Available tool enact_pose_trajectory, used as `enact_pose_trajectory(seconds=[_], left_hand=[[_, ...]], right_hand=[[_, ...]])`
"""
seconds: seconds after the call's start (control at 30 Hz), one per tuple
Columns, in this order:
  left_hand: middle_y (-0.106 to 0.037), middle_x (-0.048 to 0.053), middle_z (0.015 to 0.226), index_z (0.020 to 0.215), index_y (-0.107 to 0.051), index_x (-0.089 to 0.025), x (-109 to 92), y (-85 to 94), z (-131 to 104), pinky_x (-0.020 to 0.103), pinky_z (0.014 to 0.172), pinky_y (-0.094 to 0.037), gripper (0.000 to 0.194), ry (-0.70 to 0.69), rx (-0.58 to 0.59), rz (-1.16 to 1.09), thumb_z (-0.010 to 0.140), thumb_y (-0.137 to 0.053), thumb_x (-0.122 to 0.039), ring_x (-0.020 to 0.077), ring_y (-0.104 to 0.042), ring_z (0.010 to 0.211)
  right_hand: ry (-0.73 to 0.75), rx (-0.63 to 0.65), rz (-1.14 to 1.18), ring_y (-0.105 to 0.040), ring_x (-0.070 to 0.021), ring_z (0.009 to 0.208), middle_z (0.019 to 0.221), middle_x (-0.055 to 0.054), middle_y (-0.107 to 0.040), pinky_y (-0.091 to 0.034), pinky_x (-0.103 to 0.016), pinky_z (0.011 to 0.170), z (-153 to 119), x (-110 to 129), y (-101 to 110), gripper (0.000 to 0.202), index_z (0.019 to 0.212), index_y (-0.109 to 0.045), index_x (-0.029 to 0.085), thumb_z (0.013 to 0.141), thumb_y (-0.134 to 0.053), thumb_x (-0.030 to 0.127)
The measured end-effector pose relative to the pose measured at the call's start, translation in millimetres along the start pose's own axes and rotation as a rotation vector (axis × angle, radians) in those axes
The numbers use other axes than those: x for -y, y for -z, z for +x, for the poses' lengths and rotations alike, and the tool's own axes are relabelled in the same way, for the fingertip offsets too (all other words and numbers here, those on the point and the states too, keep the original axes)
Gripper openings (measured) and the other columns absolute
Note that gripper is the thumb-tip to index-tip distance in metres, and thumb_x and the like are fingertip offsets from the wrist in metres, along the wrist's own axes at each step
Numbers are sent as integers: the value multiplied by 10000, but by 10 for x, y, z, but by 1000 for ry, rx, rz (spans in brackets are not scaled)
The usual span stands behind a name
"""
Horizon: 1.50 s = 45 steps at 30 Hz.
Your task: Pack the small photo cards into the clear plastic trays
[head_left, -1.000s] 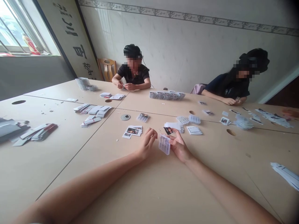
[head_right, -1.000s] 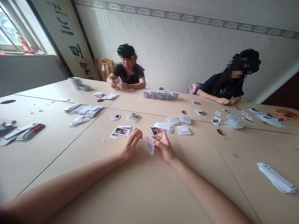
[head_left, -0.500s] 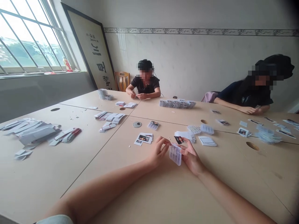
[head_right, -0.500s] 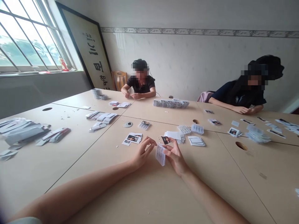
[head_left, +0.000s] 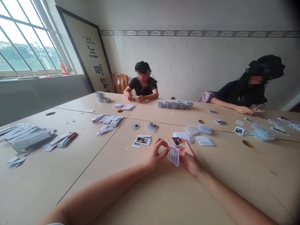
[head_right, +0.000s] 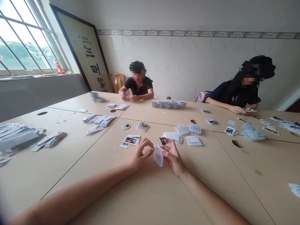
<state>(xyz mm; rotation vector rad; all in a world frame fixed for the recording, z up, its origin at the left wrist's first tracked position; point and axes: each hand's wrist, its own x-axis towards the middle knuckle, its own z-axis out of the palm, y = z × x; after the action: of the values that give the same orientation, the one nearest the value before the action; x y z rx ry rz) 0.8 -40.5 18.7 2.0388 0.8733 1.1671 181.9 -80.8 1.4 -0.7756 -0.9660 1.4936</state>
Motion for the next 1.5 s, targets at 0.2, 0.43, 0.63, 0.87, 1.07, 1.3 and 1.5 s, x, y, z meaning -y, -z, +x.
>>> enact_pose_trajectory(seconds=[0.2, 0.43, 0.63, 0.87, 1.07, 1.3, 1.5], left_hand=[[-574, 36, 853, 794, -550, -180, 28, -5, 12, 294, 787, -416, 123, 0, -7, -4, 873, -553, -274, 158, -536, 838], [-564, 22, 824, 787, -537, -179, 58, -21, 1, 292, 793, -416, 180, 17, -24, -14, 867, -581, -334, 147, -530, 801], [-592, 49, 874, 888, -650, -190, 44, -19, 4, 291, 795, -430, 162, 13, -27, -38, 897, -528, -296, 159, -563, 847], [-600, 51, 840, 807, -682, -190, 96, -17, 37, 282, 749, -424, 215, 80, -31, -63, 875, -563, -356, 162, -567, 797], [-589, 22, 804, 773, -574, -188, 139, 0, 54, 266, 745, -397, 266, 122, -28, -110, 908, -473, -394, 154, -527, 789], [-492, -10, 637, 639, -446, -187, 40, 45, 33, 258, 606, -319, 405, 202, -6, -50, 921, -403, -475, 133, -445, 628], [-457, -11, 608, 547, -411, -179, 29, 32, 17, 269, 628, -360, 457, 127, 1, 44, 919, -422, -444, 115, -442, 575]], right_hand=[[-1, 3, 11, -611, -223, 998, 1089, -60, -656, -442, -304, 759, 11, -17, 10, 588, 1231, -382, 334, 757, -728, 299], [-3, -4, 20, -612, -206, 955, 1090, -59, -655, -443, -310, 799, -3, 6, -8, 599, 1224, -388, 328, 742, -742, 301], [2, -3, 35, -609, -200, 942, 1019, -33, -653, -445, -289, 768, -13, 22, -22, 581, 1227, -386, 328, 757, -727, 301], [16, 2, 38, -617, -201, 909, 1023, -35, -659, -447, -302, 753, 14, 14, 8, 592, 1216, -392, 320, 736, -739, 329], [24, -64, 65, -638, -221, 849, 945, -21, -674, -461, -324, 721, 36, 41, 6, 563, 1179, -422, 313, 714, -726, 411], [255, -390, -11, -614, -163, 834, 979, 33, -652, -448, -253, 670, 38, 25, 28, 535, 1153, -409, 348, 723, -724, 398], [227, -388, -20, -600, -161, 766, 948, 22, -641, -445, -259, 648, 54, 15, 48, 502, 1133, -422, 327, 733, -715, 411]])
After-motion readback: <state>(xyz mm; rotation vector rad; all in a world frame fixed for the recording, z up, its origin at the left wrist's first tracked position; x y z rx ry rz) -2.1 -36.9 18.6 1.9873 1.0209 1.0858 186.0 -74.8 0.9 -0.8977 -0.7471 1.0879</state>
